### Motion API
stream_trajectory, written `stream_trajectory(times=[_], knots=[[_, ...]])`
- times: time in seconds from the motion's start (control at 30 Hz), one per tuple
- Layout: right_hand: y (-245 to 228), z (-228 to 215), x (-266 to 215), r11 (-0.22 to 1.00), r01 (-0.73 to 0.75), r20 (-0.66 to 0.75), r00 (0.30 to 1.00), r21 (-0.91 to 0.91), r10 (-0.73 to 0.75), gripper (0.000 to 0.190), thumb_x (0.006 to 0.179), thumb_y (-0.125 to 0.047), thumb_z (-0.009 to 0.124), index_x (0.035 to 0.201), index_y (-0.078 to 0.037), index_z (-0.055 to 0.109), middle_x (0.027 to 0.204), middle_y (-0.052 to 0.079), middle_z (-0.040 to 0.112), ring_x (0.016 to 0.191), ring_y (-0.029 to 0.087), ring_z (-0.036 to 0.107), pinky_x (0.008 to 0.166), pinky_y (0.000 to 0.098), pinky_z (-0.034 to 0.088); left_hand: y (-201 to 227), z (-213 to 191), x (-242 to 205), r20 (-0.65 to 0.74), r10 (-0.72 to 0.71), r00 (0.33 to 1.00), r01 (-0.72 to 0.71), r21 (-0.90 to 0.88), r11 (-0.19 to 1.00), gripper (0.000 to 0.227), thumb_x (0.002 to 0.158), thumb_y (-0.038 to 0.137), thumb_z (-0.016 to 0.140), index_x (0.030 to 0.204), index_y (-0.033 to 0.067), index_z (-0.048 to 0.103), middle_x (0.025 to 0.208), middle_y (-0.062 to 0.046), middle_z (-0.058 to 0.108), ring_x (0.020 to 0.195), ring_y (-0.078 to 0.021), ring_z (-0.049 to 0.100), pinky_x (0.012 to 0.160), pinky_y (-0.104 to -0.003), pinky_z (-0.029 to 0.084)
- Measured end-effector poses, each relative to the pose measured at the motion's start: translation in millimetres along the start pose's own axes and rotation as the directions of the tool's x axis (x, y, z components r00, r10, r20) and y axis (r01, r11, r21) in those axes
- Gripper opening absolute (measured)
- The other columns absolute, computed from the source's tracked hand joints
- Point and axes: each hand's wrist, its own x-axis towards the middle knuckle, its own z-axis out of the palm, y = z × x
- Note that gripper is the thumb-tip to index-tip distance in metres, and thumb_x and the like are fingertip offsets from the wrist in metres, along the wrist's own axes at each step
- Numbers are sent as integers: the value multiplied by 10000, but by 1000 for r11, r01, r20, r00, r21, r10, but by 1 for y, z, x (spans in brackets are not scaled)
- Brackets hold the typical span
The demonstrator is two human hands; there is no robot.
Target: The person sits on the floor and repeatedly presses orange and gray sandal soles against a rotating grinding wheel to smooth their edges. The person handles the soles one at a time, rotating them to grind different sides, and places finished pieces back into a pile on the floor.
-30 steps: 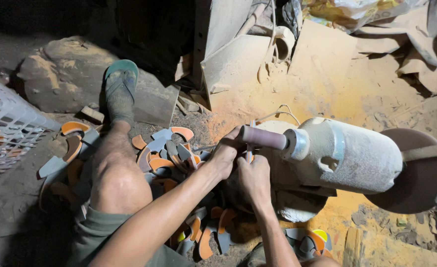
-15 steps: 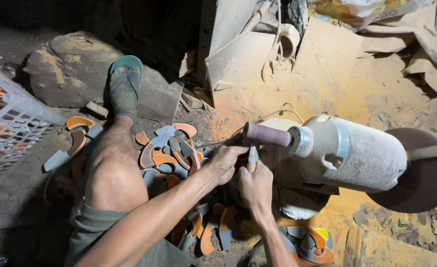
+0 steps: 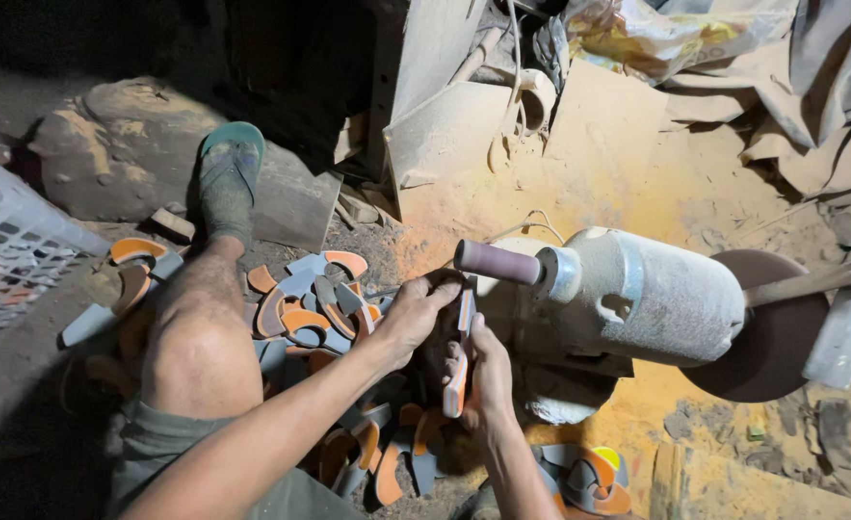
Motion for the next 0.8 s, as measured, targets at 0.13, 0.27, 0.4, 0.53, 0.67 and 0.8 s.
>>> stream_trajectory(times=[0.13,0.27,0.4,0.53,0.67,0.8], knots=[[0,-2,16,920,-248,229,956,303,182,465,1042,-507,442,851,-88,502,635,20,484,459,123,489,375,239,403,-1,5,2,117,-196,974,217,-215,952,267,1019,226,568,1050,-10,691,806,-89,694,559,-134,612,476,-285,497],[4,-4,38,891,-260,310,940,372,144,448,1063,-482,407,837,-101,475,621,-4,457,439,95,451,363,237,386,10,11,8,41,-332,942,333,-214,918,205,979,237,564,1055,92,688,705,-74,636,390,-157,533,307,-291,418],[-3,-8,62,892,-290,457,883,346,110,440,1095,-441,397,827,-96,454,614,-7,452,437,90,445,384,233,396,18,18,27,-34,-340,940,327,-201,923,292,1020,345,542,1032,98,699,694,-70,626,363,-119,490,278,-258,386],[-8,-2,74,925,-184,223,968,332,113,349,1060,-334,352,850,-78,464,641,9,464,443,100,440,381,245,363,12,15,44,43,-189,981,193,-321,927,202,1003,244,559,1110,139,695,760,-52,699,381,-88,497,293,-235,380],[-16,7,79,951,-104,156,986,291,60,289,1057,-304,374,888,-101,491,634,5,463,424,96,426,375,248,336,1,10,60,97,-97,991,127,-373,919,230,991,147,582,1190,112,692,741,-56,686,422,-102,544,330,-242,415],[-22,13,78,966,-91,94,993,241,70,248,1020,-250,348,946,-106,536,642,7,476,423,100,431,371,249,324,-7,10,67,110,-24,994,66,-398,915,254,1000,81,610,1243,70,687,783,-18,684,489,-89,571,385,-238,454]])
